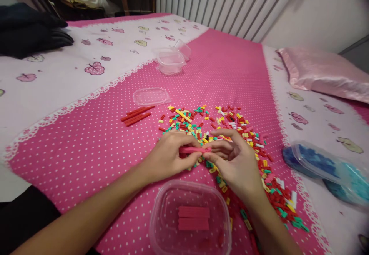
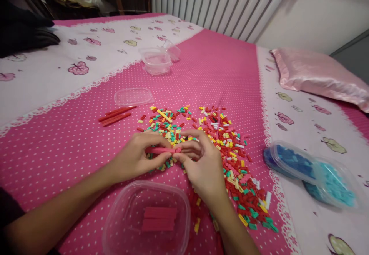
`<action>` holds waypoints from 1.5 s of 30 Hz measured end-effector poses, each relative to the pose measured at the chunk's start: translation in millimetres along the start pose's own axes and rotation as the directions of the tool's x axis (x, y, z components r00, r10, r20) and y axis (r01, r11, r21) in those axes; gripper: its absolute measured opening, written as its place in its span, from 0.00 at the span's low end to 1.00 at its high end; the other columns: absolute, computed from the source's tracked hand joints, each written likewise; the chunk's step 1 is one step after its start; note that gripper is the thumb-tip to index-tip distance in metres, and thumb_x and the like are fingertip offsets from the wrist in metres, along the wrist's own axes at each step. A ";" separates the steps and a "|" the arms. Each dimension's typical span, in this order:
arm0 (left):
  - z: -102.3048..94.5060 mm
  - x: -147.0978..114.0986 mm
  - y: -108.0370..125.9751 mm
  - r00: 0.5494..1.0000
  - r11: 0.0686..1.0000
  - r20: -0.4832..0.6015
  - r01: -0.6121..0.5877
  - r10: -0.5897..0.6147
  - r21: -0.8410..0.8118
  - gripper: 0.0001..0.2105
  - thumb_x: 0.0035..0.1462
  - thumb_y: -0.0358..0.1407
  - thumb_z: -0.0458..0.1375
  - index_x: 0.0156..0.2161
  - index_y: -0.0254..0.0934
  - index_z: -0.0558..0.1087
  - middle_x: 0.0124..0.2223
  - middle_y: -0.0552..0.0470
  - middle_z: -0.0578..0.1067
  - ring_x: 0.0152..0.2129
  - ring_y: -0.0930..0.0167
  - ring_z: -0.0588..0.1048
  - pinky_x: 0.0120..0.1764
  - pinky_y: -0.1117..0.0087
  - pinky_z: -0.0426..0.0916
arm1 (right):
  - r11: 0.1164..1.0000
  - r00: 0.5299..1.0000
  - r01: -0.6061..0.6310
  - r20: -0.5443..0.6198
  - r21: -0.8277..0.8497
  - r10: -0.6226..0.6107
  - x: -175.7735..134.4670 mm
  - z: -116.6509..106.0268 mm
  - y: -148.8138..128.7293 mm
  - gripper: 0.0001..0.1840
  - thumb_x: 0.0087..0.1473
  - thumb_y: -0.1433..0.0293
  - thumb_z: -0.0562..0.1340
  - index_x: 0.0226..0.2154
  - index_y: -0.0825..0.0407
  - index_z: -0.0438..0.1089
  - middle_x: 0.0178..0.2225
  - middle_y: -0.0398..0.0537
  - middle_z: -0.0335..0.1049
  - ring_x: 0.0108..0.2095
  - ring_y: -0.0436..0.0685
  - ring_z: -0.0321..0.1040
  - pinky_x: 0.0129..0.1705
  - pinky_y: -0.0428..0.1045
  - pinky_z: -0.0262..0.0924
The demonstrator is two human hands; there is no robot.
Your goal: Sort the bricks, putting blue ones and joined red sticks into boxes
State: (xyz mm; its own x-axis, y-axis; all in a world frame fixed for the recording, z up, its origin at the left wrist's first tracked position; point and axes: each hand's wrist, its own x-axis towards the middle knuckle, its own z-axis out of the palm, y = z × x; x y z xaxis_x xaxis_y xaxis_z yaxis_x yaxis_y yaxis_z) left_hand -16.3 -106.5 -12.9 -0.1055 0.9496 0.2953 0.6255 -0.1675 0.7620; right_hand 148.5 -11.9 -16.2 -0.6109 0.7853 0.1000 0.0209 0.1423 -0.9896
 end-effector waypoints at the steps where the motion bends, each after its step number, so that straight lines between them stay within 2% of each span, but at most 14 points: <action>1: 0.7 0.4 0.1 0.999 0.999 -0.018 0.028 -0.028 -0.018 0.05 0.58 0.31 0.59 0.33 0.35 0.78 0.29 0.53 0.78 0.26 0.74 0.72 0.33 0.73 0.62 | 1.000 1.000 -0.005 -0.017 0.010 0.005 1.2 -1.0 -0.1 0.18 0.43 0.72 0.74 0.37 0.45 0.72 0.29 0.41 0.80 0.30 0.55 0.79 0.34 0.49 0.76; 4: 1.0 1.3 -0.1 0.996 0.994 -0.034 0.078 -0.081 -0.073 0.07 0.58 0.31 0.58 0.34 0.33 0.79 0.30 0.52 0.79 0.25 0.74 0.73 0.31 0.73 0.63 | 1.000 1.000 -0.004 -0.022 0.002 0.004 3.1 -3.1 -0.3 0.11 0.42 0.70 0.75 0.30 0.48 0.76 0.29 0.45 0.81 0.30 0.56 0.79 0.33 0.48 0.76; 8: -1.2 0.7 -0.6 0.994 0.985 -0.019 0.108 -0.111 -0.137 0.08 0.58 0.33 0.59 0.33 0.33 0.79 0.31 0.52 0.80 0.26 0.74 0.74 0.31 0.73 0.64 | 0.996 0.997 0.073 0.003 -0.053 -0.073 1.3 -2.8 -0.7 0.05 0.46 0.72 0.73 0.29 0.49 0.80 0.35 0.48 0.81 0.36 0.56 0.79 0.38 0.48 0.76; 11: -2.6 0.3 -0.2 0.991 0.972 0.015 0.134 -0.134 -0.193 0.08 0.59 0.34 0.59 0.34 0.33 0.79 0.30 0.52 0.80 0.27 0.74 0.75 0.31 0.74 0.65 | 0.989 0.994 0.112 -0.007 -0.095 -0.113 -0.6 -1.1 -2.0 0.09 0.47 0.75 0.72 0.33 0.46 0.82 0.34 0.44 0.80 0.35 0.53 0.78 0.37 0.45 0.74; 13: -3.1 0.6 0.3 0.989 0.967 0.034 0.151 -0.147 -0.205 0.08 0.59 0.34 0.59 0.34 0.33 0.79 0.30 0.53 0.80 0.27 0.74 0.75 0.31 0.74 0.65 | 0.995 0.996 0.076 -0.030 -0.060 -0.078 -1.3 0.2 -3.3 0.16 0.46 0.77 0.72 0.38 0.44 0.81 0.31 0.41 0.80 0.31 0.51 0.78 0.35 0.44 0.74; 15: -3.5 0.9 0.6 0.988 0.967 0.041 0.156 -0.151 -0.203 0.07 0.59 0.34 0.59 0.35 0.33 0.79 0.31 0.52 0.80 0.27 0.74 0.75 0.31 0.74 0.65 | 0.998 0.997 0.055 -0.058 -0.030 -0.057 -1.5 1.4 -4.5 0.18 0.44 0.78 0.73 0.39 0.44 0.80 0.29 0.39 0.81 0.29 0.50 0.78 0.34 0.43 0.74; 20: -3.8 0.8 0.0 0.988 0.967 0.050 0.151 -0.144 -0.205 0.08 0.59 0.34 0.59 0.34 0.32 0.79 0.29 0.52 0.79 0.26 0.74 0.73 0.30 0.74 0.64 | 0.981 0.988 0.128 -0.067 -0.149 -0.139 -2.0 0.7 -4.0 0.09 0.44 0.76 0.74 0.27 0.47 0.78 0.27 0.39 0.80 0.27 0.51 0.78 0.32 0.43 0.73; 28: -3.6 0.6 1.0 0.995 0.964 0.033 0.100 -0.094 -0.247 0.08 0.58 0.33 0.60 0.31 0.30 0.78 0.28 0.51 0.79 0.25 0.74 0.74 0.30 0.75 0.65 | 0.925 0.961 0.271 0.017 -0.266 -0.276 -2.0 -2.2 0.1 0.08 0.48 0.77 0.71 0.26 0.48 0.76 0.28 0.40 0.79 0.31 0.51 0.76 0.36 0.45 0.70; 38: 1.8 0.2 -0.5 0.993 0.939 0.041 0.118 -0.111 -0.322 0.10 0.60 0.34 0.60 0.31 0.30 0.78 0.27 0.51 0.78 0.25 0.75 0.73 0.29 0.76 0.64 | 0.866 0.943 0.314 0.021 -0.389 -0.333 -5.9 -2.6 -4.3 0.09 0.49 0.77 0.71 0.26 0.48 0.75 0.28 0.39 0.79 0.32 0.52 0.76 0.36 0.46 0.69; 42: 1.1 -1.0 -0.4 0.992 0.934 0.047 0.126 -0.117 -0.335 0.10 0.60 0.34 0.60 0.31 0.30 0.78 0.28 0.50 0.79 0.26 0.74 0.74 0.29 0.75 0.65 | 0.870 0.944 0.308 0.008 -0.386 -0.330 -6.0 -3.7 -3.1 0.08 0.49 0.75 0.72 0.27 0.48 0.76 0.28 0.39 0.79 0.31 0.52 0.76 0.36 0.45 0.69; 45: 0.5 -0.7 1.9 0.991 0.941 0.044 0.135 -0.127 -0.310 0.10 0.61 0.35 0.60 0.32 0.30 0.78 0.29 0.50 0.79 0.26 0.74 0.74 0.30 0.74 0.65 | 0.900 0.961 0.266 0.021 -0.345 -0.276 -3.1 -6.8 -2.4 0.07 0.48 0.74 0.73 0.27 0.47 0.77 0.28 0.39 0.80 0.31 0.51 0.77 0.36 0.45 0.69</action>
State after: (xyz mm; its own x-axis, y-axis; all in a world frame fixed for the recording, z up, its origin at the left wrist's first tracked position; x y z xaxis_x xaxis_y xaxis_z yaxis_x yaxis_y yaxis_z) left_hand -14.6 -107.4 -11.9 -0.1502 0.9739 0.1704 0.3350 -0.1120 0.9355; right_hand 155.8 -10.6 -13.4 -0.6093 0.7030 0.3670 0.1297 0.5449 -0.8284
